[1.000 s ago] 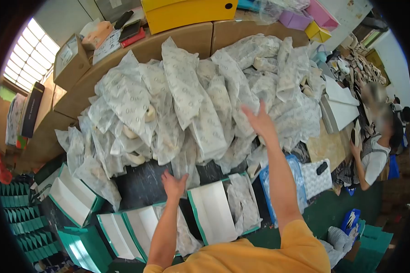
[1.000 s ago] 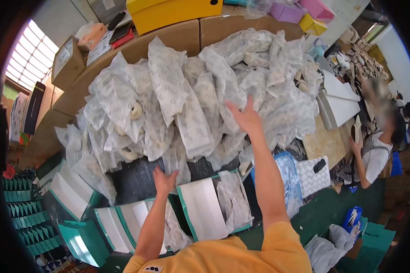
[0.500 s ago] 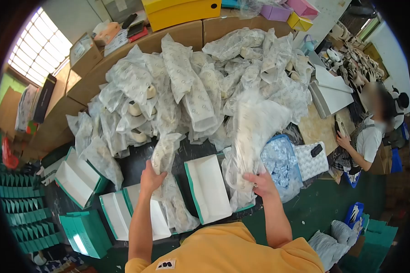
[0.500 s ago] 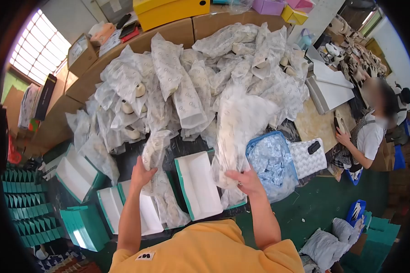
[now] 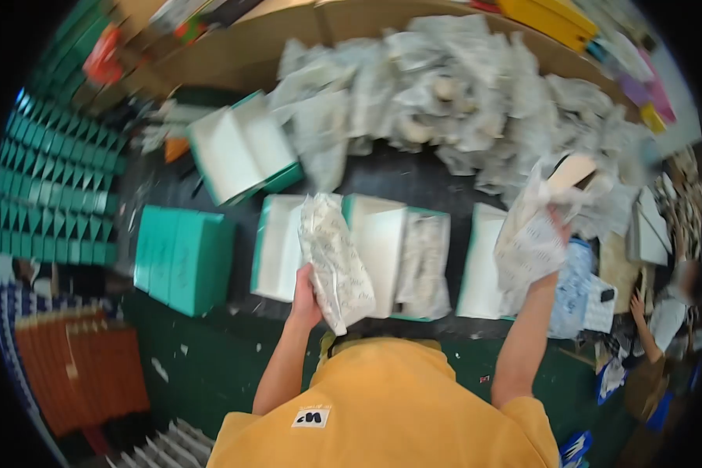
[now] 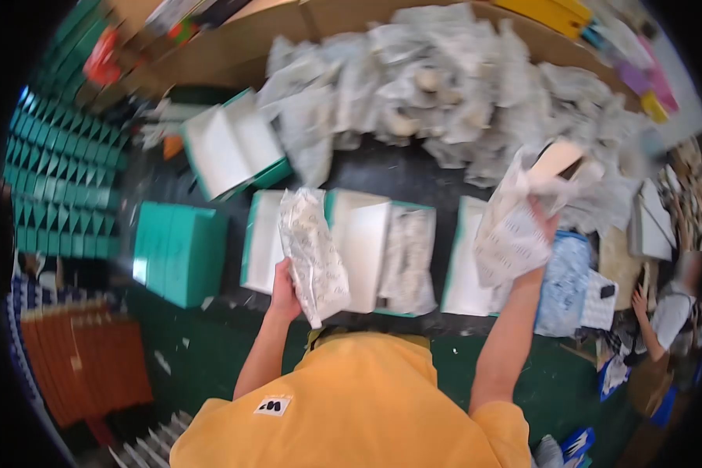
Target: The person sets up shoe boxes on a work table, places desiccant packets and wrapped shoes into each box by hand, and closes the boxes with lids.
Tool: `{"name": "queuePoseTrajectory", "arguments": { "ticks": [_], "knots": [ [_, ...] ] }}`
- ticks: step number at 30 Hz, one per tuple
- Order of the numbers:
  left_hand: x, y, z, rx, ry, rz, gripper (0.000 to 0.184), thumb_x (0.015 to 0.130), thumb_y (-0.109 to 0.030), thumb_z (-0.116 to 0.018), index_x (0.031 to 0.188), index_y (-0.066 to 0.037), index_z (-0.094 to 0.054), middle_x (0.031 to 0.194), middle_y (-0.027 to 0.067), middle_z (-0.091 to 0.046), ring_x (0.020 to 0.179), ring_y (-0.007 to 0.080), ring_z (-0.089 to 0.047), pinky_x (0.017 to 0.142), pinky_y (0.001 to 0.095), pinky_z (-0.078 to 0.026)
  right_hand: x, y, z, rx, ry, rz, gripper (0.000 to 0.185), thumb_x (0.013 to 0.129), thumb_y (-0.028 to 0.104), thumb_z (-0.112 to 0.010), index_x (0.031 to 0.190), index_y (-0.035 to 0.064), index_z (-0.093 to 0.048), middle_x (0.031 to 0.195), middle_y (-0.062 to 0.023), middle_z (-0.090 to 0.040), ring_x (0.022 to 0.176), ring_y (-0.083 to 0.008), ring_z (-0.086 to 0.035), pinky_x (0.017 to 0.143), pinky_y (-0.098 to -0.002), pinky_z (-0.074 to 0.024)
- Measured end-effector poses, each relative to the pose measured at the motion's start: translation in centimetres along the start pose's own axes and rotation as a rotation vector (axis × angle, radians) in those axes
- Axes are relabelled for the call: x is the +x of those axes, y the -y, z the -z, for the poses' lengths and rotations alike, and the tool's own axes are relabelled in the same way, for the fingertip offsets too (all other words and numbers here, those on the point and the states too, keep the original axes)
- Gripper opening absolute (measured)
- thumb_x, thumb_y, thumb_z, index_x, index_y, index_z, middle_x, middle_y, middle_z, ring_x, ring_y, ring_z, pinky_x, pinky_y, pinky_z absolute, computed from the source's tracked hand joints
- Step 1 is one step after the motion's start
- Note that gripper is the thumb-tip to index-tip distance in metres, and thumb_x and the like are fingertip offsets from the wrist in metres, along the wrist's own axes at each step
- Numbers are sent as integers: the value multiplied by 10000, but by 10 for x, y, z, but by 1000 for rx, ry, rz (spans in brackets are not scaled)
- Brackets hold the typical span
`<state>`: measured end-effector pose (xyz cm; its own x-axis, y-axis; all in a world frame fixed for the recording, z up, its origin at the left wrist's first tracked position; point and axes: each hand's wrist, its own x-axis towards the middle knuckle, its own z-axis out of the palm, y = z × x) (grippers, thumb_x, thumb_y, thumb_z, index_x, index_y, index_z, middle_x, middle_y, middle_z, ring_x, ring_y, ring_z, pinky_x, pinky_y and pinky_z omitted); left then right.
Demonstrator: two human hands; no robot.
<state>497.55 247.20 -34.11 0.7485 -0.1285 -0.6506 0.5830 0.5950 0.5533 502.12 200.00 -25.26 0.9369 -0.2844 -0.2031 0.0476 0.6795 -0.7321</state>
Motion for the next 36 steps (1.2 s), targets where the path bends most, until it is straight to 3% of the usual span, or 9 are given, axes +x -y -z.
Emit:
{"name": "queuePoseTrajectory", "arguments": {
  "ticks": [5, 9, 12, 15, 19, 24, 28, 30, 36],
  "knots": [
    [-12, -84, 123, 207, 15, -104, 552, 1000, -356, -455, 1421, 1, -439, 1310, 154, -606, 1155, 269, -622, 1033, 402, -469, -8, -185, -139, 209, 221, -339, 415, 1000, 287, -527, 1309, 11, -513, 1204, -143, -604, 1016, -252, -645, 967, -392, -512],
    [70, -88, 127, 1180, 146, -105, 548, 1011, -319, -477, 1444, 10, -407, 1346, 203, -576, 1183, 283, -611, 1036, 366, -456, -52, -308, -259, -1895, 593, -55, 451, 919, 274, -594, 1297, 27, -581, 1246, -295, -595, 1071, -425, -634, 914, -446, -526],
    [74, -84, 92, 1036, 257, -308, 579, 996, -350, -517, 1431, 22, -427, 1451, 234, -476, 1338, 332, -483, 1125, 450, -357, -55, -333, -267, -2333, 638, 157, 531, 890, 224, -621, 1387, 77, -507, 1303, -403, -477, 1099, -491, -598, 891, -491, -529],
    [55, -68, 83, 1749, 307, -862, 550, 974, -366, -530, 1388, -4, -508, 1551, 219, -349, 1471, 369, -267, 1168, 602, -204, -89, -316, -233, -1736, 331, 76, 559, 896, 258, -635, 1414, 109, -487, 1368, -409, -393, 1121, -509, -574, 890, -500, -523],
    [97, -10, 81, 2554, 418, -785, 575, 901, -467, -569, 1314, -68, -600, 1593, 193, -276, 1510, 374, -132, 1129, 728, -116, -117, -284, -214, -1629, 63, 17, 609, 892, 382, -661, 1433, 158, -495, 1433, -342, -381, 1143, -497, -566, 925, -484, -508],
    [83, -61, 58, 1979, 401, -845, 768, 781, -392, -750, 1417, -63, -473, 1473, 199, -419, 1448, 346, -294, 1113, 719, -164, -118, -208, -90, -1820, -400, -149, 669, 962, 557, -501, 1467, 120, -464, 1498, -295, -378, 1295, -437, -501, 1011, -450, -453],
    [102, -132, 98, 1700, -247, -1042, 727, 796, -345, -755, 1403, -42, -494, 1371, 232, -518, 1336, 367, -452, 1129, 467, -328, -85, -260, 38, -1239, -365, -314, 687, 993, 581, -404, 1462, 81, -457, 1437, -267, -480, 1307, -398, -503, 1048, -429, -421],
    [135, -147, 147, 1403, -207, -133, 588, 847, -348, -741, 1306, -12, -593, 1206, 168, -649, 1158, 287, -597, 981, 359, -456, -86, -284, 46, -1238, -441, -148, 659, 1021, 535, -371, 1448, 40, -451, 1318, -263, -584, 1283, -375, -526, 1063, -413, -411],
    [49, -140, 24, 936, -230, -181, 734, 876, -367, -733, 1454, -27, -433, 1364, 145, -554, 1142, 206, -576, 943, 352, -459, -92, -197, -17, -1477, -197, 493, 489, 967, 231, -595, 1413, 53, -499, 1463, -222, -435, 1323, -414, -443, 1081, -460, -388]
  ]
}}
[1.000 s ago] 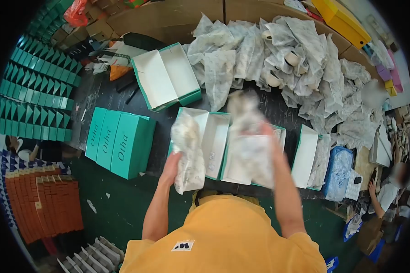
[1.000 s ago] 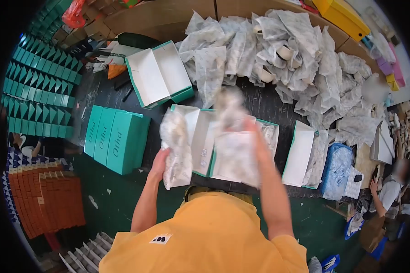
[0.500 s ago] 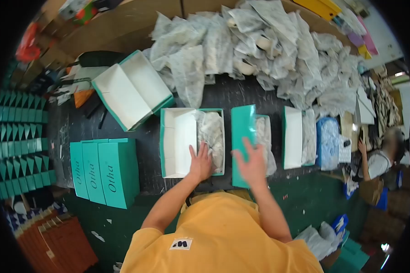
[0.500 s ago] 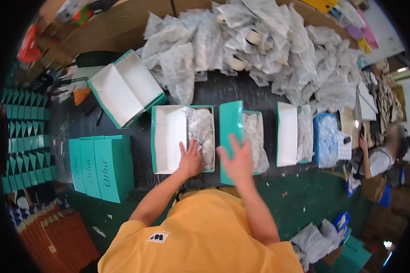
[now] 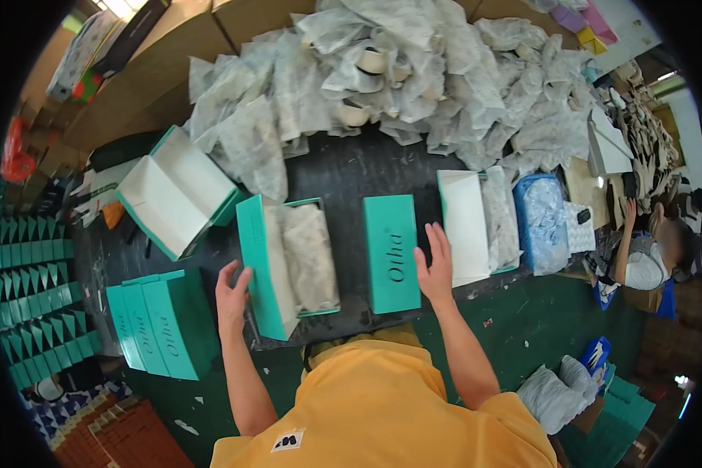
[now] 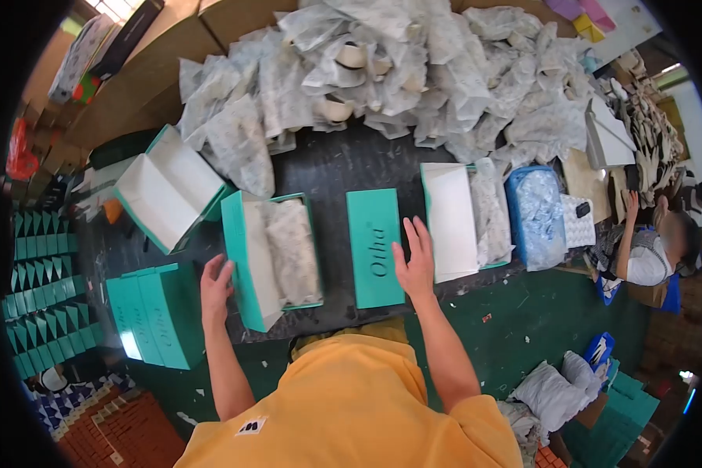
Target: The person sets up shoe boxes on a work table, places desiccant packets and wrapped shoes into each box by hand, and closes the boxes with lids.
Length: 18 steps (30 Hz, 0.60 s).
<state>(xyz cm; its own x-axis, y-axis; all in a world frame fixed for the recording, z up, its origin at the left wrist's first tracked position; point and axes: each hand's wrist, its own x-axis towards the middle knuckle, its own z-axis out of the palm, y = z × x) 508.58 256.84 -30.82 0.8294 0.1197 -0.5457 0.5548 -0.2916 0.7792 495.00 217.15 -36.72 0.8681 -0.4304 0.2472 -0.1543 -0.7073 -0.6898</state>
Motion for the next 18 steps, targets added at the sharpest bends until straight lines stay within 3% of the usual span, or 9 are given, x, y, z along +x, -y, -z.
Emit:
{"name": "queuePoseTrajectory", "arguments": {
  "ticks": [2, 3, 4, 5, 6, 7, 12, 14, 18],
  "knots": [
    [-5, 7, -48, 90, 38, 33, 855, 862, -415, -727, 1512, -56, -303, 1465, 188, -416, 1255, 291, -489, 1009, 440, -408, 19, -18, 16, -281, -117, -19, 607, 911, 153, -655, 1473, 80, -436, 1471, -221, -442, 1320, -458, -432, 1097, -463, -374],
    [-3, 11, -77, 183, 70, 50, 983, 847, -463, -721, 1570, -86, -173, 1567, 232, -278, 1368, 376, -401, 1076, 528, -357, 20, -29, 20, -202, 36, -193, 628, 903, 159, -667, 1481, 105, -428, 1462, -236, -443, 1311, -475, -434, 1085, -470, -385],
    [-8, 21, -116, 188, 81, 46, 983, 847, -463, -721, 1570, -86, -173, 1567, 232, -278, 1368, 376, -401, 1076, 528, -357, 23, -39, 29, -118, 191, -365, 650, 895, 165, -679, 1490, 131, -421, 1453, -250, -444, 1302, -493, -437, 1073, -476, -396],
    [-12, 33, -162, 559, -51, 28, 1043, 827, -506, -708, 1580, -103, -109, 1590, 259, -171, 1409, 457, -271, 1083, 615, -287, 33, -34, 53, 131, 318, -327, 646, 893, 227, -691, 1484, 170, -436, 1446, -292, -428, 1285, -514, -443, 1056, -477, -411],
    [-10, 43, -196, 926, -193, 14, 1104, 806, -548, -695, 1590, -121, -45, 1613, 287, -63, 1450, 537, -141, 1090, 702, -218, 44, -2, 89, -216, 408, -350, 622, 898, 296, -691, 1470, 203, -465, 1452, -306, -420, 1281, -484, -470, 1051, -468, -420],
    [-7, 49, -215, 956, -316, -40, 1102, 782, -558, -682, 1590, -111, -80, 1614, 287, -5, 1398, 625, -122, 1069, 749, -173, 55, -1, 126, -214, 402, -445, 597, 917, 363, -656, 1463, 202, -477, 1464, -297, -413, 1274, -470, -484, 1047, -472, -422],
    [-1, 59, -245, 1116, -543, -115, 1090, 764, -508, -698, 1587, -100, -112, 1612, 278, -58, 1392, 571, -193, 1085, 716, -190, 48, -140, 157, -582, 208, -441, 566, 980, 530, -482, 1420, 174, -514, 1340, -280, -542, 1130, -453, -592, 995, -503, -456],
    [-2, 62, -243, 1119, -541, -119, 1099, 760, -520, -703, 1587, -100, -113, 1612, 276, -64, 1399, 560, -193, 1087, 710, -199, 54, -183, 141, -259, 348, -835, 603, 999, 568, -398, 1352, 108, -566, 1263, -288, -597, 1118, -469, -591, 976, -510, -449],
    [-2, 70, -240, 1165, -553, -75, 1108, 753, -542, -704, 1587, -106, -120, 1610, 275, -73, 1401, 549, -198, 1089, 709, -196, 15, -254, 99, -27, 191, -601, 592, 1014, 538, -388, 1300, 59, -587, 1124, -279, -660, 1097, -480, -595, 919, -517, -461]
  ]
}}
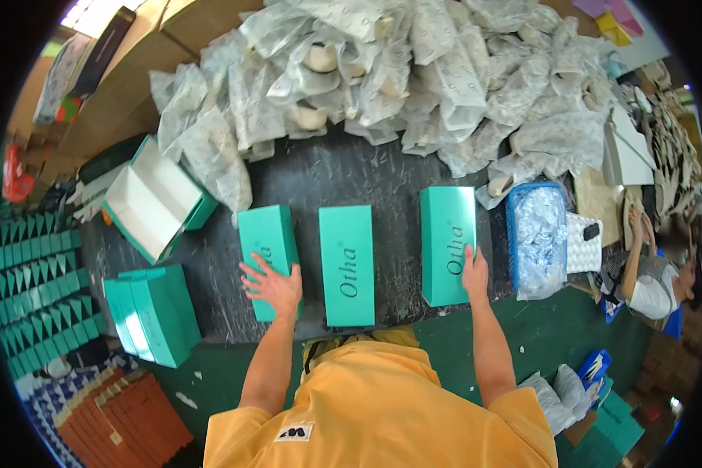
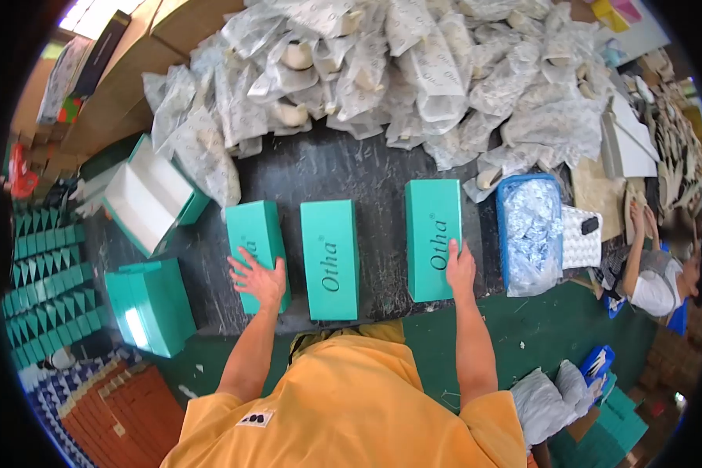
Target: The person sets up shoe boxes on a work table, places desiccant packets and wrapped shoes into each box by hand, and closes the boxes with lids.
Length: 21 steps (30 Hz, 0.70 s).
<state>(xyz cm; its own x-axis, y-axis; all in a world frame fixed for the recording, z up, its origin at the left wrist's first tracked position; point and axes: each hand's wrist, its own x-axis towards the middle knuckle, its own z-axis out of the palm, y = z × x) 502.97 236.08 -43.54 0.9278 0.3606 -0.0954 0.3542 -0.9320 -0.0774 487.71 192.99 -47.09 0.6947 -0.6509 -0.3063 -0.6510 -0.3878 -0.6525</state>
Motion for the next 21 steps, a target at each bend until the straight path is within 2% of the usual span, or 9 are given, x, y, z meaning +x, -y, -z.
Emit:
{"name": "queuePoseTrajectory", "arguments": {
  "ticks": [6, 8, 10, 12, 13, 14, 16, 18, 21],
  "knots": [
    [-19, 1, -7, -135, -51, -128, 966, 850, -625, -590, 1584, -149, -181, 1597, 277, -113, 1397, 527, -223, 1087, 693, -193, -46, 37, -38, 23, 82, -21, 557, 1021, 508, -395, 1305, 64, -574, 1055, -270, -677, 1014, -491, -623, 863, -533, -484],
    [-54, -17, 5, -252, 145, -112, 901, 892, -633, -514, 1582, -148, -194, 1592, 275, -132, 1407, 519, -205, 1077, 715, -172, -80, 72, -78, -45, 68, -11, 560, 1020, 508, -395, 1335, 71, -549, 1081, -270, -672, 1026, -487, -622, 870, -532, -487],
    [-41, -1, 14, -199, 139, -114, 937, 888, -606, -572, 1576, -102, -183, 1573, 284, -187, 1383, 487, -284, 1098, 641, -244, -90, 86, -90, -109, 36, 3, 566, 1019, 507, -396, 1366, 79, -525, 1107, -269, -666, 1037, -482, -621, 877, -530, -490],
    [-13, 45, 7, -920, 136, -199, 973, 877, -532, -657, 1563, -44, -169, 1544, 288, -268, 1303, 437, -433, 1075, 523, -366, -78, 71, -78, -19, 220, 13, 597, 1013, 516, -402, 1421, 84, -467, 1164, -270, -649, 1092, -463, -606, 924, -510, -479],
    [2, 59, 13, -929, 305, -12, 933, 865, -456, -719, 1518, 28, -260, 1478, 300, -371, 1205, 404, -540, 1010, 445, -453, -71, 57, -85, 14, 169, 63, 593, 1015, 518, -410, 1400, 76, -503, 1184, -262, -647, 1135, -432, -599, 975, -468, -458],
    [8, 65, 3, -934, 297, -5, 933, 865, -456, -719, 1518, 28, -260, 1478, 300, -371, 1205, 404, -540, 1010, 445, -453, -71, 57, -88, 13, 173, 74, 593, 1015, 518, -410, 1400, 76, -503, 1184, -262, -647, 1135, -432, -599, 975, -468, -458],
    [8, 71, -25, -1181, 752, 54, 849, 872, -511, -686, 1462, 24, -391, 1377, 308, -465, 1170, 409, -565, 988, 459, -470, -74, 59, -98, 182, 201, 34, 550, 1028, 460, -449, 1362, 33, -541, 1208, -219, -661, 1141, -334, -619, 989, -408, -449],
    [8, 96, -41, -1129, 695, -58, 851, 845, -607, -661, 1421, -9, -472, 1277, 305, -522, 1173, 426, -556, 1005, 456, -458, -81, 54, -107, 363, 227, 35, 492, 1034, 370, -498, 1315, -28, -566, 1204, -164, -670, 1115, -231, -610, 969, -351, -452],
    [12, 191, 32, -968, 521, -100, 904, 810, -677, -642, 1447, -62, -457, 1237, 301, -536, 1185, 442, -543, 1019, 456, -445, -120, 101, -140, 555, 374, 21, 473, 1033, 306, -518, 1321, -67, -549, 1225, -124, -647, 1116, -186, -586, 982, -324, -441]
  ]
}}
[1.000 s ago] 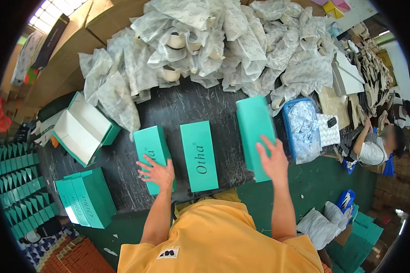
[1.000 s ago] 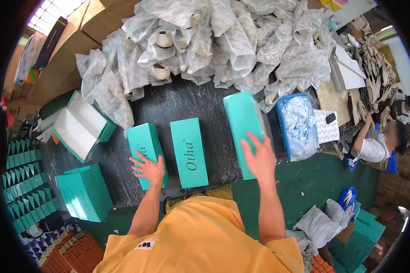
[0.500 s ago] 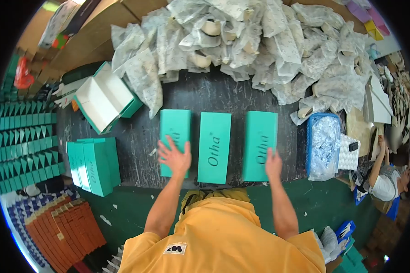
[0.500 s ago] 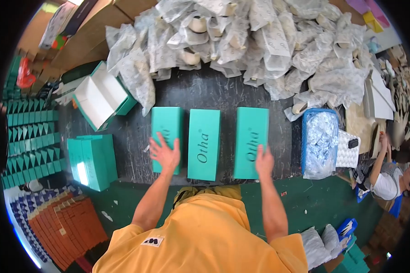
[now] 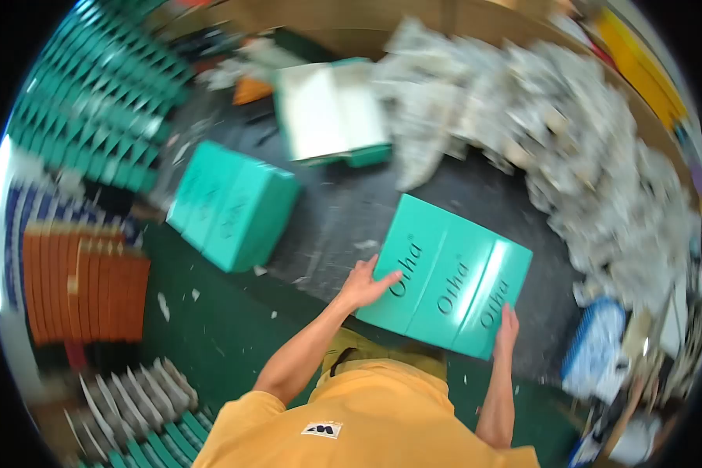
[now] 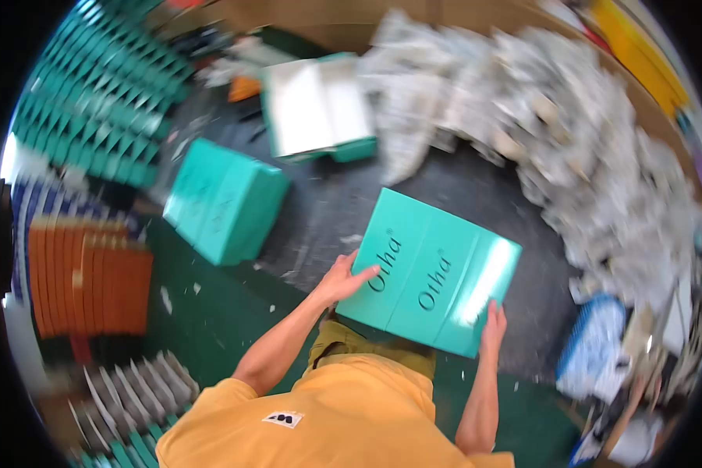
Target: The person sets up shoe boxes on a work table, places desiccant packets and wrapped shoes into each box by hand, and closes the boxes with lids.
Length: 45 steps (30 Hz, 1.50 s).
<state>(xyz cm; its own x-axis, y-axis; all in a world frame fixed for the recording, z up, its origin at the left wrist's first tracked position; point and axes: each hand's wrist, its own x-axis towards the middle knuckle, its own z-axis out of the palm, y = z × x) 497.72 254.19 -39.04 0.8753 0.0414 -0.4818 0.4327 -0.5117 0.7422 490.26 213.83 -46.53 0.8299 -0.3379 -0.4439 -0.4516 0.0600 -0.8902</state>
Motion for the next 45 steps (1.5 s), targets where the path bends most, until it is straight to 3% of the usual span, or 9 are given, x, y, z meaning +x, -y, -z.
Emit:
{"name": "queuePoseTrajectory", "arguments": {
  "ticks": [6, 9, 15, 26, 30, 33, 37, 42, 45],
  "knots": [
    [-98, -18, 338, 277, -354, -35, 880, 843, -632, -662, 1397, 27, -479, 1370, 282, -507, 1296, 391, -484, 1092, 451, -379, -101, 158, -282, 151, 379, 369, 518, 1015, 265, -487, 1419, -57, -447, 1369, -156, -544, 1238, -244, -515, 1053, -350, -391],
    [-87, 2, 510, -136, -210, 101, 809, 854, -646, -652, 1319, 11, -577, 1205, 139, -650, 1034, 206, -649, 906, 366, -536, -171, 214, -413, -4, 519, 619, 567, 977, 232, -503, 1454, -57, -398, 1456, -203, -469, 1341, -304, -446, 1115, -375, -338],
    [46, 195, 663, 62, -299, 350, 722, 885, -596, -643, 1255, 24, -628, 1222, 99, -654, 1057, 193, -629, 916, 352, -504, -219, 137, -592, -275, 734, 409, 751, 1016, 374, -509, 1536, -55, -177, 1553, -273, -281, 1454, -397, -271, 1183, -407, -248],
    [52, 187, 653, -60, -242, 189, 715, 855, -541, -696, 1261, 42, -613, 1169, 127, -680, 1081, 243, -628, 944, 386, -474, -140, 164, -555, -471, 806, 559, 743, 932, 244, -638, 1519, -7, -259, 1531, -256, -311, 1420, -379, -337, 1131, -406, -356],
    [7, 127, 582, 725, -1067, -400, 475, 904, -249, -692, 1256, 53, -586, 1190, 173, -657, 1157, 282, -597, 1027, 384, -423, 11, 194, -536, -711, 173, 937, 627, 762, 24, -634, 1369, -8, -482, 1385, -207, -510, 1338, -359, -447, 1131, -434, -364],
    [-47, 35, 447, -7, -872, -404, 302, 912, -77, -609, 1193, 32, -612, 1150, 148, -662, 1100, 253, -613, 992, 380, -448, 105, 189, -535, -931, 72, 967, 610, 731, 2, -609, 1333, -2, -516, 1363, -180, -531, 1337, -346, -450, 1146, -471, -329],
    [-61, 5, 271, -640, 107, -54, 396, 983, -163, -602, 1335, 0, -524, 1110, 132, -693, 1002, 220, -674, 909, 348, -526, 97, 154, -489, -1083, 312, 925, 569, 721, 7, -602, 1288, 13, -551, 1345, -162, -546, 1339, -323, -453, 1169, -541, -248],
    [-22, 125, 169, -1206, -49, 577, 548, 1038, -434, -435, 1412, -35, -461, 1371, 139, -559, 1266, 279, -525, 1069, 440, -419, -45, 76, -346, -1002, 330, 697, 536, 738, 65, -653, 1271, 57, -588, 1303, -161, -581, 1327, -321, -471, 1172, -550, -228],
    [-10, 139, 147, -1244, 80, 518, 607, 1020, -510, -405, 1430, -65, -447, 1443, 115, -498, 1347, 280, -430, 1137, 467, -327, -115, 107, -283, -962, 38, 824, 587, 766, 159, -722, 1323, 71, -556, 1277, -160, -593, 1287, -297, -515, 1074, -521, -352]
  ]
}}
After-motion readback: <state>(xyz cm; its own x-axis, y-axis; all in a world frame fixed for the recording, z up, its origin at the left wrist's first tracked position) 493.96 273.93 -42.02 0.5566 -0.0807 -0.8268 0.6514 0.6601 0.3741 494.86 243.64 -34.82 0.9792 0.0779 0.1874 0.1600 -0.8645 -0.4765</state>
